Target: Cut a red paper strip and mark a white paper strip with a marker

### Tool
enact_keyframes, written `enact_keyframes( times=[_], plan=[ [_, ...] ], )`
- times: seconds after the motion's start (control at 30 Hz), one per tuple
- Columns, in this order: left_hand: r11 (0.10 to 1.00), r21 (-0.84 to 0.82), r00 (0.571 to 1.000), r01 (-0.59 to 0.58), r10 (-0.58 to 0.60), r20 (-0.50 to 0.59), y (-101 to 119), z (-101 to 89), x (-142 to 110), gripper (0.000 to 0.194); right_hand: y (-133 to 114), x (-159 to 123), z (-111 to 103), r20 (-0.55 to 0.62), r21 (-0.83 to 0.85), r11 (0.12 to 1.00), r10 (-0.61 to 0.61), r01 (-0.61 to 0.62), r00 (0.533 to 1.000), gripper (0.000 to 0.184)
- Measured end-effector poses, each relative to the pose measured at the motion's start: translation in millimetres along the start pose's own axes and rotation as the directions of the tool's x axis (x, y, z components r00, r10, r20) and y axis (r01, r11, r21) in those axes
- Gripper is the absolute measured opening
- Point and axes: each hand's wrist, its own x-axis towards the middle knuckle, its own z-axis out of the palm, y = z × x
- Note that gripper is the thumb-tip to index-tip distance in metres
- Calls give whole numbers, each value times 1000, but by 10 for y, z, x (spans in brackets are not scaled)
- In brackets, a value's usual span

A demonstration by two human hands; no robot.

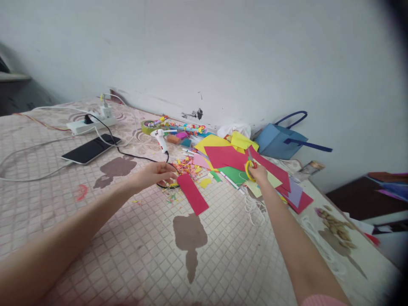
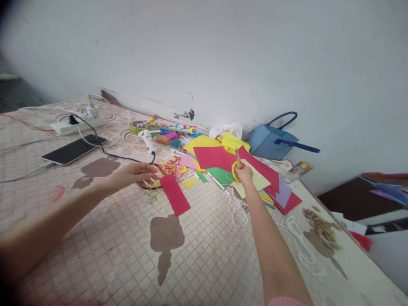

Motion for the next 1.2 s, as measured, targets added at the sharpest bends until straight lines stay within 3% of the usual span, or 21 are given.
enact_keyframes(
  times=[0.2,0.27,0.33,0.4,0.47,0.57,0.67,0.93,1.1,1.2],
  plan=[
    [997,75,998,-35,39,-53,-67,2,44,42,-69,-194,38,-6,-265,953,-151,144,988,30],
    [995,81,997,-50,54,-60,-97,-3,63,41,-176,-382,71,-2,-289,926,-253,241,968,27],
    [994,85,994,-69,75,-75,-122,-4,77,41,-283,-661,146,74,-273,890,-360,366,930,23],
    [992,87,991,-87,95,-93,-137,0,82,40,-360,-1019,266,235,-210,843,-449,496,862,19],
    [991,90,988,-98,108,-114,-140,6,81,38,-396,-1396,405,397,-136,793,-505,593,766,22],
    [990,87,983,-109,120,-140,-129,8,76,36,-403,-1816,569,519,-106,701,-566,705,641,39],
    [989,93,979,-119,132,-153,-105,8,63,34,-394,-1954,645,516,-137,670,-580,730,630,38],
    [958,201,955,-204,240,-172,-91,94,20,29,-321,-1876,716,488,7,766,-564,643,666,36],
    [877,367,902,-311,394,-178,-136,137,26,24,-325,-1843,757,492,166,855,-503,490,710,32],
    [761,547,850,-348,502,-158,-141,184,5,23,-335,-1823,741,524,265,865,-501,427,689,23]
  ],
)
